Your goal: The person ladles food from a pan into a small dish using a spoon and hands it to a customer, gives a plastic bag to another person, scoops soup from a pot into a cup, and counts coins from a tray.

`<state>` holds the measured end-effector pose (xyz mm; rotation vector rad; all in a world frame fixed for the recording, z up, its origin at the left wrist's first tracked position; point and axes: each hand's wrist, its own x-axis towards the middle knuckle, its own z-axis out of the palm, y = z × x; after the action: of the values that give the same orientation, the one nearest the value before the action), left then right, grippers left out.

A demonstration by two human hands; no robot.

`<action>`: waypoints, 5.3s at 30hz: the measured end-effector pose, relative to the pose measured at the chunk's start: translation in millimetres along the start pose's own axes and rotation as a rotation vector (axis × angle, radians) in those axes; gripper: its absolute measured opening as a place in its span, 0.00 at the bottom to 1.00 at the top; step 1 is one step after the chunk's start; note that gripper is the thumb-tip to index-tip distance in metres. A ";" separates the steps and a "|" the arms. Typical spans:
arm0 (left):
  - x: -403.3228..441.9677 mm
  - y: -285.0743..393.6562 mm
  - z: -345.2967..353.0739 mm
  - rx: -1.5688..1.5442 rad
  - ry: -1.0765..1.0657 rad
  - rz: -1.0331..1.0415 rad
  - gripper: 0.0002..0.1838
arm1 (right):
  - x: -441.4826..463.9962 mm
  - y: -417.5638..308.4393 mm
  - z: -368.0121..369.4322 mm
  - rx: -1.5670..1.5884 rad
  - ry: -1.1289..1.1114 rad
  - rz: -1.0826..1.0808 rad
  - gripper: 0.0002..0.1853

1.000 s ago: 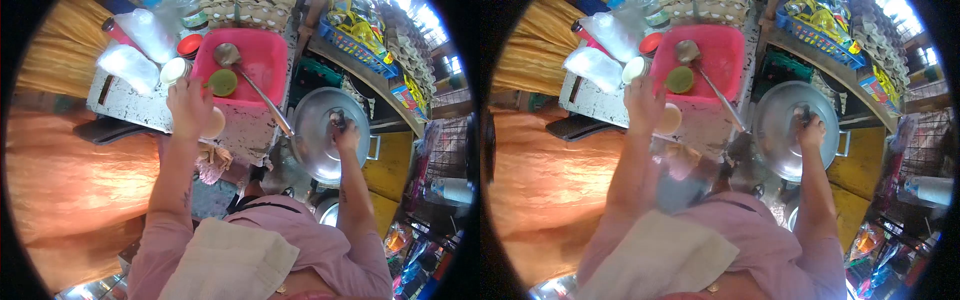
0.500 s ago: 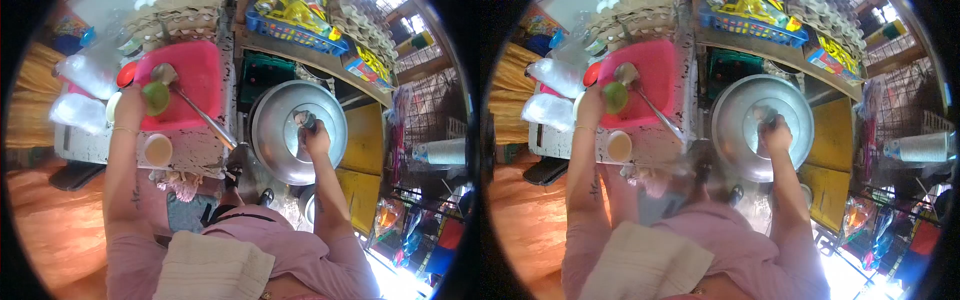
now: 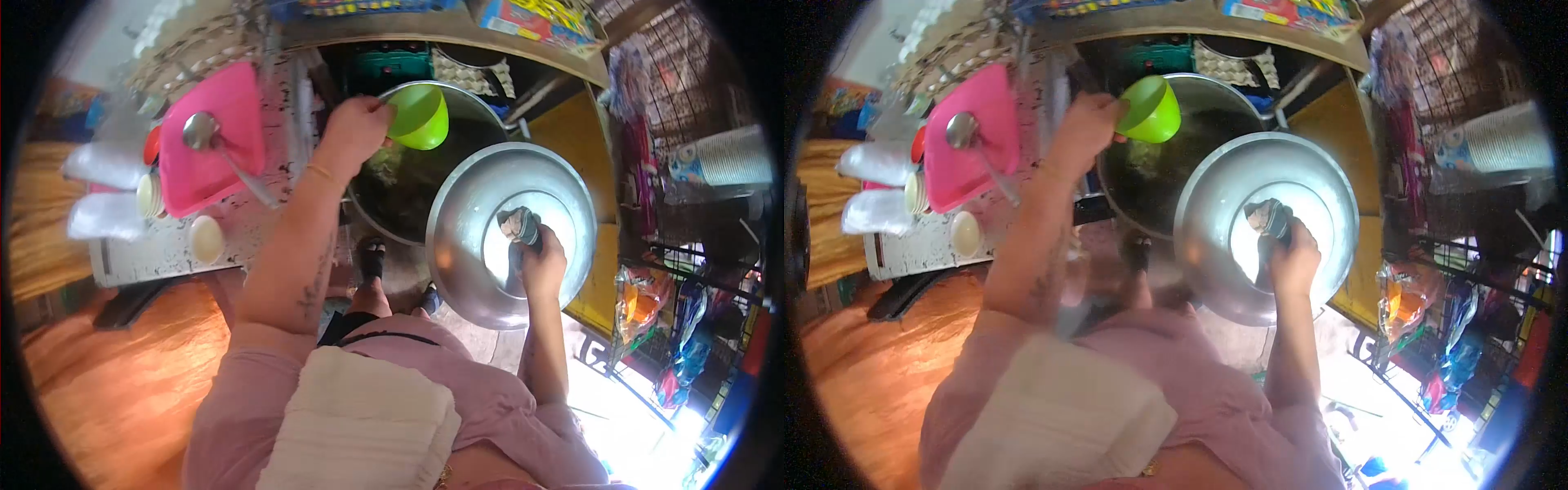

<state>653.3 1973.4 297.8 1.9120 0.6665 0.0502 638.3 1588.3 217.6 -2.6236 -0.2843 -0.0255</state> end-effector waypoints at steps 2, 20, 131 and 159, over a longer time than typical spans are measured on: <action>36.7 -50.7 57.2 -0.243 -0.053 -0.201 0.18 | -11.6 14.0 -3.8 -0.015 0.031 -0.027 0.29; 208.2 -291.1 226.1 1.336 -0.206 0.148 0.18 | -78.0 61.4 44.7 0.182 0.076 0.431 0.29; -265.9 -163.6 -199.8 0.836 1.043 0.391 0.05 | 0.5 16.1 130.8 -0.094 0.040 -0.244 0.16; -219.9 -235.2 -203.7 0.482 0.394 0.210 0.54 | -87.9 77.9 98.9 -0.128 0.018 -0.229 0.11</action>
<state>300.9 2107.2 242.5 2.4654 0.7846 0.4431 565.0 1552.0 87.7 -2.7009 -0.5935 -0.1495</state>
